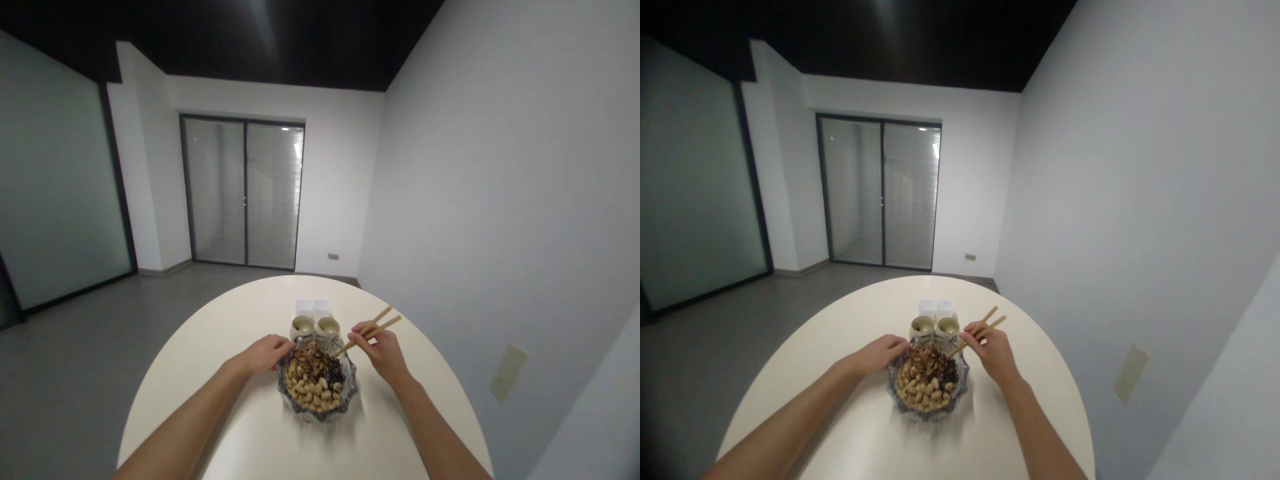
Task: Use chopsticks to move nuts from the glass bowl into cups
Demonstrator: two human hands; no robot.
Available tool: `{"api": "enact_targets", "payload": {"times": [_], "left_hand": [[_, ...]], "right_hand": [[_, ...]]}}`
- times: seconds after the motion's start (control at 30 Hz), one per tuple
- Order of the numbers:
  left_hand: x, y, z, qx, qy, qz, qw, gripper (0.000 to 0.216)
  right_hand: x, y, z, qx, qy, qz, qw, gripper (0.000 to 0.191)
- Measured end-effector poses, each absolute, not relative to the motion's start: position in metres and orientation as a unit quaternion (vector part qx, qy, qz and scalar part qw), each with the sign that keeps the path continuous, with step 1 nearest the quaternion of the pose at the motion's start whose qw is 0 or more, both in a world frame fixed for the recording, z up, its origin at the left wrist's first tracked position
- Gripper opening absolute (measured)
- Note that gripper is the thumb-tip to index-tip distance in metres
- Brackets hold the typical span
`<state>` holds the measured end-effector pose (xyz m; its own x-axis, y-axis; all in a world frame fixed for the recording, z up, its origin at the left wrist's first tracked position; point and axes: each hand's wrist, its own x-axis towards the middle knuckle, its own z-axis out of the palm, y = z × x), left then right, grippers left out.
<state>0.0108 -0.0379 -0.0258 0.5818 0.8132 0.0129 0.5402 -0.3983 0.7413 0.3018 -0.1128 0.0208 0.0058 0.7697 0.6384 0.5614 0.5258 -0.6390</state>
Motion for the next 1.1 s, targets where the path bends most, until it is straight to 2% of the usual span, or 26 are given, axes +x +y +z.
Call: {"api": "enact_targets", "payload": {"times": [0.3,0.53,0.7,1.1], "left_hand": [[0.01,-0.034,-0.029,0.819,0.414,0.193,0.346,0.066],[0.01,-0.035,-0.028,0.82,0.412,0.196,0.347,0.065],[0.01,-0.036,-0.027,0.818,0.417,0.192,0.346,0.066],[0.011,-0.037,-0.027,0.805,0.419,0.195,0.372,0.067]], "right_hand": [[0.302,-0.113,0.02,-0.476,-0.682,0.074,0.55,0.02],[0.297,-0.108,0.013,-0.461,-0.615,0.041,0.639,0.025],[0.285,-0.103,0.009,-0.445,-0.57,0.078,0.687,0.027],[0.263,-0.09,-0.002,-0.428,-0.595,0.104,0.672,0.025]]}}
